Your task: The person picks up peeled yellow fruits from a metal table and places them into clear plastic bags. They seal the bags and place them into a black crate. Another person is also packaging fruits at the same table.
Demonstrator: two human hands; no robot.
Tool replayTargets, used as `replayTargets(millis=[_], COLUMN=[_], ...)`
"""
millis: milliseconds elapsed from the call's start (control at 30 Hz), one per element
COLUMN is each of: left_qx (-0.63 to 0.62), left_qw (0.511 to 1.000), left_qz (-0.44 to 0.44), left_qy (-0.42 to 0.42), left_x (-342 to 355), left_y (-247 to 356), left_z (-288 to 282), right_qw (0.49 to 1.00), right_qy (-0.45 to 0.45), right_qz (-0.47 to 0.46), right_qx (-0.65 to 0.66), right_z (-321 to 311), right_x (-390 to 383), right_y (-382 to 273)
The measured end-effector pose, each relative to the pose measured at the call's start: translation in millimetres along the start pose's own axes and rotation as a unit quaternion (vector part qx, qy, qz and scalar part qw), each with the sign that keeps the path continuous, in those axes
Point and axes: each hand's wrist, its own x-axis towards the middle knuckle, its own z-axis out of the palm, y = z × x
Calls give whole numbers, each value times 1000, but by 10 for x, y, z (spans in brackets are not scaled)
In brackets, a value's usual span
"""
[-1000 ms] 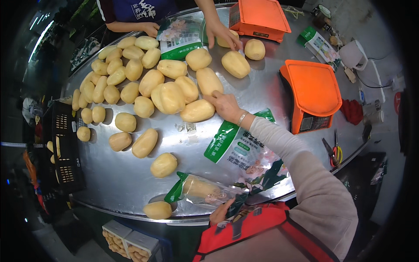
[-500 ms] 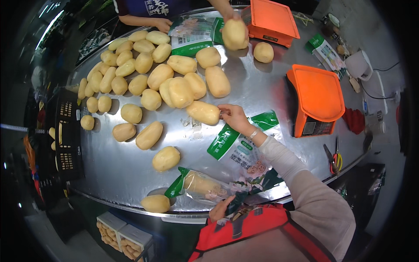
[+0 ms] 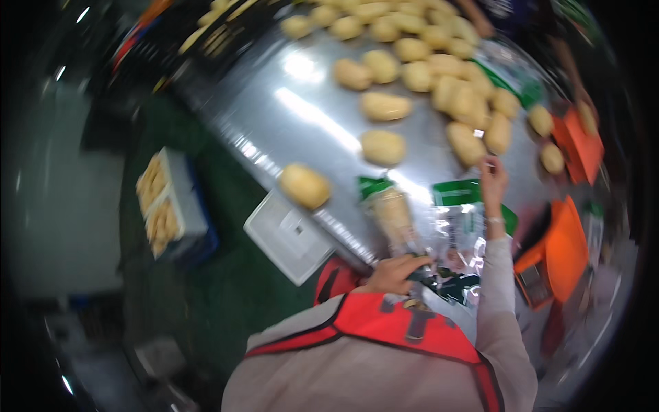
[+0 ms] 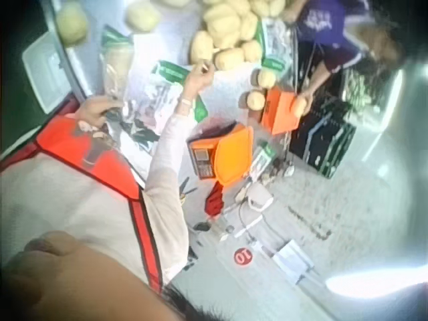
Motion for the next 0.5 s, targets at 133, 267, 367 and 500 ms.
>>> replayTargets(millis=[133,267,367,500], left_qx=[29,60,64,60], left_qw=[997,990,988,989], left_qz=[-11,17,29,23], left_qy=[74,130,140,132], left_x=[-148,-315,-381,-397], left_y=[48,-62,-34,42], left_z=[190,357,326,206], right_qw=[967,838,704,649], right_qy=[-195,-472,-526,-559], right_qz=[17,-215,-413,-502], right_qx=[163,168,240,120], right_z=[361,814,950,841], right_x=[-283,-1248,-2104,-2409], right_y=[-1018,-2333,-3100,-3430])
